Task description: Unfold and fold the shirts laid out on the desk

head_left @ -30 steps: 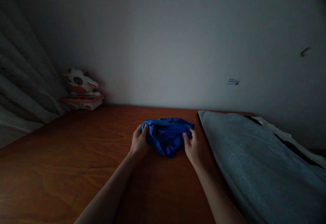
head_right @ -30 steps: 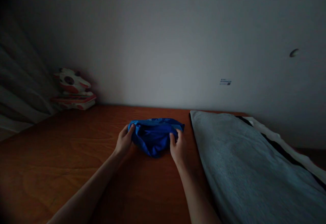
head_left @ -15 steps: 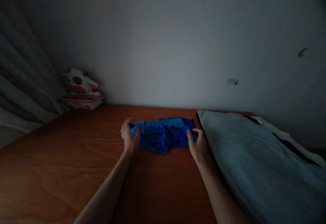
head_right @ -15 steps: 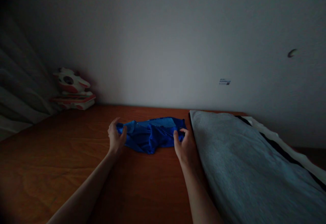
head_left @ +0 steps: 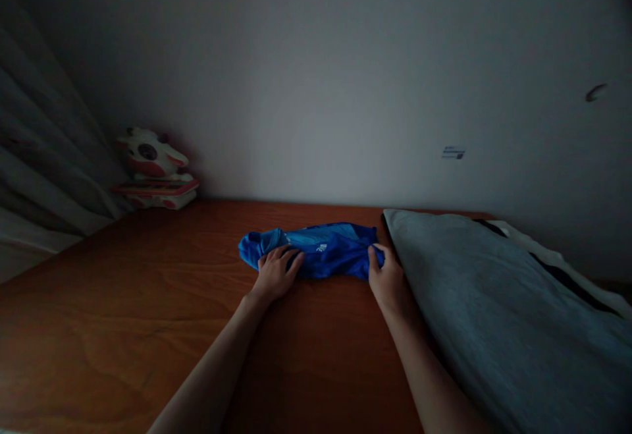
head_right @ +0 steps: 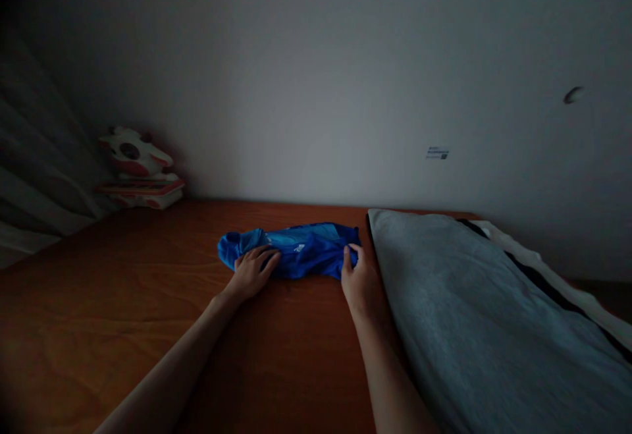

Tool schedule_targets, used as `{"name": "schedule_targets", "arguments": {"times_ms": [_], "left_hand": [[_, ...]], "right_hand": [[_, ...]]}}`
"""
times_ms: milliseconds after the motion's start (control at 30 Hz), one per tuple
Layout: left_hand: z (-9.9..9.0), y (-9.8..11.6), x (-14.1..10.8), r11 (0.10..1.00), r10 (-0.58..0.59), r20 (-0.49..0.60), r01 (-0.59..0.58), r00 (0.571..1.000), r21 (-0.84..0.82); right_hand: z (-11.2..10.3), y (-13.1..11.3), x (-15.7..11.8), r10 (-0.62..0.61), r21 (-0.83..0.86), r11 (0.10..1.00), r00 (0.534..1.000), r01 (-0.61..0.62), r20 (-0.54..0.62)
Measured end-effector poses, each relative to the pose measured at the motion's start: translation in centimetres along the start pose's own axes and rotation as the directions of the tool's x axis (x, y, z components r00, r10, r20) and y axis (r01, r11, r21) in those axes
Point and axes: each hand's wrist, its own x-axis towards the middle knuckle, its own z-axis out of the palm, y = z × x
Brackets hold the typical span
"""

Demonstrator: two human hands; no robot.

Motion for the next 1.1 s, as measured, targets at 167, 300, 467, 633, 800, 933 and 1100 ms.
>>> {"name": "schedule_targets", "arguments": {"times_ms": [167, 300, 467, 633, 800, 933, 1100], "left_hand": [[-0.5, -1.1, 0.6, 0.929, -0.337, -0.124, 0.351, 0.933, 0.120], [-0.7, -1.2, 0.6, 0.969, -0.216, -0.219, 0.237, 0.951, 0.072], [-0.2, 0.1, 0.1, 0.969, 0.246, -0.140, -0.247, 0.959, 0.012], [0.5, 0.3, 0.2, 0.966, 0.254, -0.076, -0.256, 0.964, -0.021], [0.0, 0.1, 0.4, 0.948, 0.196, -0.209, -0.240, 0.958, -0.208], [-1.0, 0.9, -0.2, 0.911, 0.095, -0.090, -0.123, 0.991, -0.393], [-2.0, 2.5, -0.9, 0.788, 0.297, 0.318, -0.043, 0.900, -0.614]], "right_hand": [[-1.4, 0.9, 1.3, 0.211, 0.194, 0.965, 0.964, -0.178, -0.165], [-1.7, 1.0, 1.2, 0.281, 0.233, 0.932, 0.959, -0.278, 0.019], [-1.0, 0.1, 0.2, 0.031, 0.059, 0.998, 0.997, -0.035, 0.075], [-0.4, 0.1, -0.4, -0.185, -0.269, 0.927, 0.944, 0.260, 0.273], [-0.7, -0.2, 0.0, -0.211, -0.222, 0.942, 0.958, 0.252, 0.194], [-1.0, -1.5, -0.7, -0.347, -0.011, 0.928, 0.874, 0.373, 0.340], [-1.0, -2.7, -1.8, -0.305, -0.192, 0.851, 0.758, 0.489, 0.576]]}}
